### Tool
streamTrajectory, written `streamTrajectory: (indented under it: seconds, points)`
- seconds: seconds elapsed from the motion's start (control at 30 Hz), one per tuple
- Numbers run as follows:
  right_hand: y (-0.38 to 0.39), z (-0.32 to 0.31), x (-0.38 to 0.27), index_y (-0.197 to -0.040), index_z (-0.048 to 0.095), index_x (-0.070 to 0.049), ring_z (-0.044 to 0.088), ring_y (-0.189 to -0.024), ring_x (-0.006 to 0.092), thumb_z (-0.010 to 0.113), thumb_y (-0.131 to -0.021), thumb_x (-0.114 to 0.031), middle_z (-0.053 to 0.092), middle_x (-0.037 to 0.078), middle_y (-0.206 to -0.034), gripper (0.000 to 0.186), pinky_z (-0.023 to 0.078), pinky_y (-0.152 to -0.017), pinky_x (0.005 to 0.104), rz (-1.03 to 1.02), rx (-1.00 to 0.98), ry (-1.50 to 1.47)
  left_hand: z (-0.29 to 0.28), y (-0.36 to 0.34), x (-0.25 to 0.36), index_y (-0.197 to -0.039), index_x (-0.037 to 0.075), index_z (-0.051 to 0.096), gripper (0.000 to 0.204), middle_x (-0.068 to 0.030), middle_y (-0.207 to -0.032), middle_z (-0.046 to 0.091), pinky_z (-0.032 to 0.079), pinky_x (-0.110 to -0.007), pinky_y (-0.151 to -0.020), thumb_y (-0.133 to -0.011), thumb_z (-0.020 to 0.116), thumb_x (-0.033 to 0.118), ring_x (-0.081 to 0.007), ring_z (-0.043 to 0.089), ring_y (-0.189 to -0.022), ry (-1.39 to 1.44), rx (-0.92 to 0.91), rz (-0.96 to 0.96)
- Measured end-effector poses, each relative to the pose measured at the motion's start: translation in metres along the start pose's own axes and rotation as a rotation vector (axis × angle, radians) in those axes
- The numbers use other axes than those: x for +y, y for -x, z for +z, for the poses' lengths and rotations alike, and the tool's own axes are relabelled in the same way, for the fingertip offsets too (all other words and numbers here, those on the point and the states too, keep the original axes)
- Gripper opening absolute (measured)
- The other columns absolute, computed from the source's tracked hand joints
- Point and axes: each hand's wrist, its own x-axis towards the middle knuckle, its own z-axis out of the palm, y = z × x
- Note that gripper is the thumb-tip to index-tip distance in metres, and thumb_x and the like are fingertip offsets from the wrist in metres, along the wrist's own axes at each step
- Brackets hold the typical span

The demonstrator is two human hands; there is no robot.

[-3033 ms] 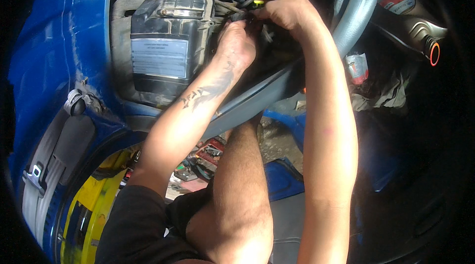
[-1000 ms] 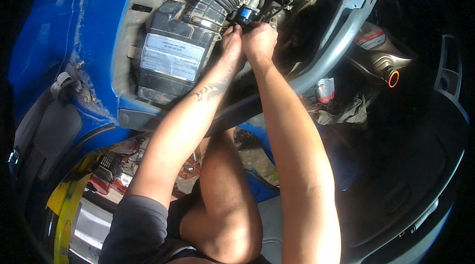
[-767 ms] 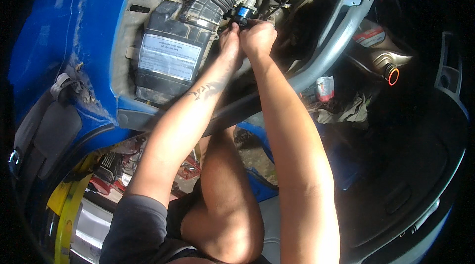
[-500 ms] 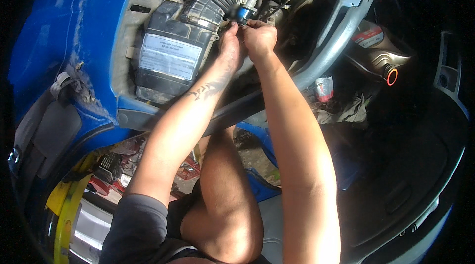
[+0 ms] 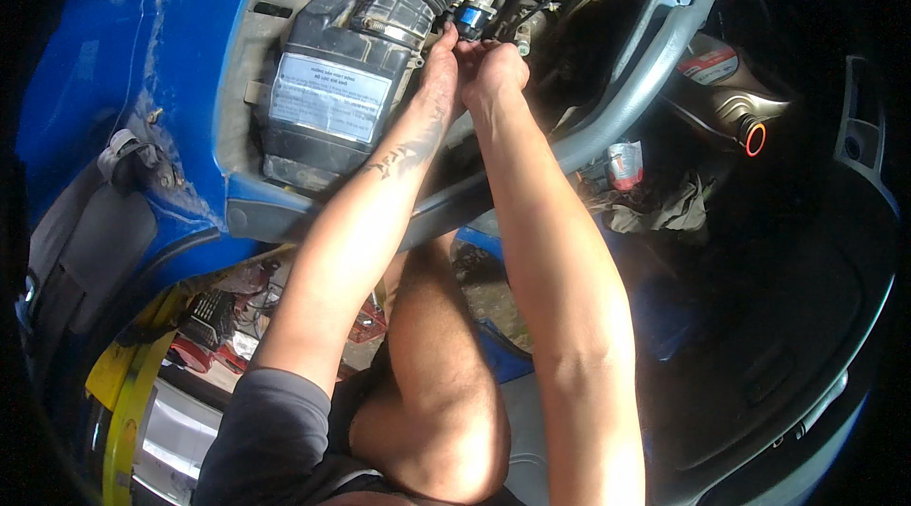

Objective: The person works on a truck engine, removing and handling various components including a sensor and a small black module while using a screwdriver.

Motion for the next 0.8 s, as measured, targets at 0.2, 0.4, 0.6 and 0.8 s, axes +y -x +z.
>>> streamTrajectory:
  seconds: [0.2, 0.4, 0.6, 0.8]
  points:
    - [0.011, 0.004, 0.003, -0.079, 0.058, 0.004, 0.056, -0.054, 0.0234, 0.045, -0.085, -0.004, 0.057, 0.013, -0.068, 0.017, 0.048, -0.051, 0.0348, -0.1, 0.0, 0.05, 0.021, 0.026, 0.007, -0.075, 0.016, 0.055, 0.039, 0.0037, -0.064, 0.048, 0.035, -0.025, -0.052, -0.089, 0.054, 0.053, -0.0107, 0.045, -0.053, -0.281, 0.068, -0.001]
    - [0.01, 0.005, 0.005, -0.081, 0.06, 0.004, 0.055, -0.052, 0.0224, 0.048, -0.085, -0.002, 0.059, 0.012, -0.069, 0.014, 0.047, -0.05, 0.0339, -0.069, 0.017, 0.015, 0.017, 0.018, 0.009, -0.073, 0.016, 0.055, 0.039, 0.0045, -0.059, 0.046, 0.038, -0.025, -0.056, -0.083, 0.064, 0.052, -0.0118, 0.046, -0.055, -0.155, 0.061, -0.034]
    - [0.007, 0.006, 0.006, -0.08, 0.06, 0.004, 0.056, -0.053, 0.0219, 0.054, -0.084, -0.002, 0.06, 0.012, -0.068, 0.01, 0.047, -0.05, 0.0345, -0.054, 0.009, 0.014, 0.008, 0.007, 0.009, -0.082, 0.014, 0.058, 0.033, 0.001, -0.07, 0.055, 0.04, -0.026, -0.06, -0.085, 0.063, 0.046, -0.0155, 0.054, -0.063, -0.156, 0.054, -0.025]
    - [0.007, 0.003, 0.005, -0.075, 0.061, 0.005, 0.059, -0.058, 0.0226, 0.059, -0.082, -0.003, 0.063, 0.014, -0.07, 0.011, 0.048, -0.053, 0.0355, -0.116, 0.037, 0.129, 0.007, 0.007, 0.006, -0.079, 0.013, 0.058, 0.032, -0.0024, -0.07, 0.058, 0.044, -0.03, -0.064, -0.086, 0.062, 0.044, -0.0189, 0.056, -0.066, -0.076, -0.036, -0.058]
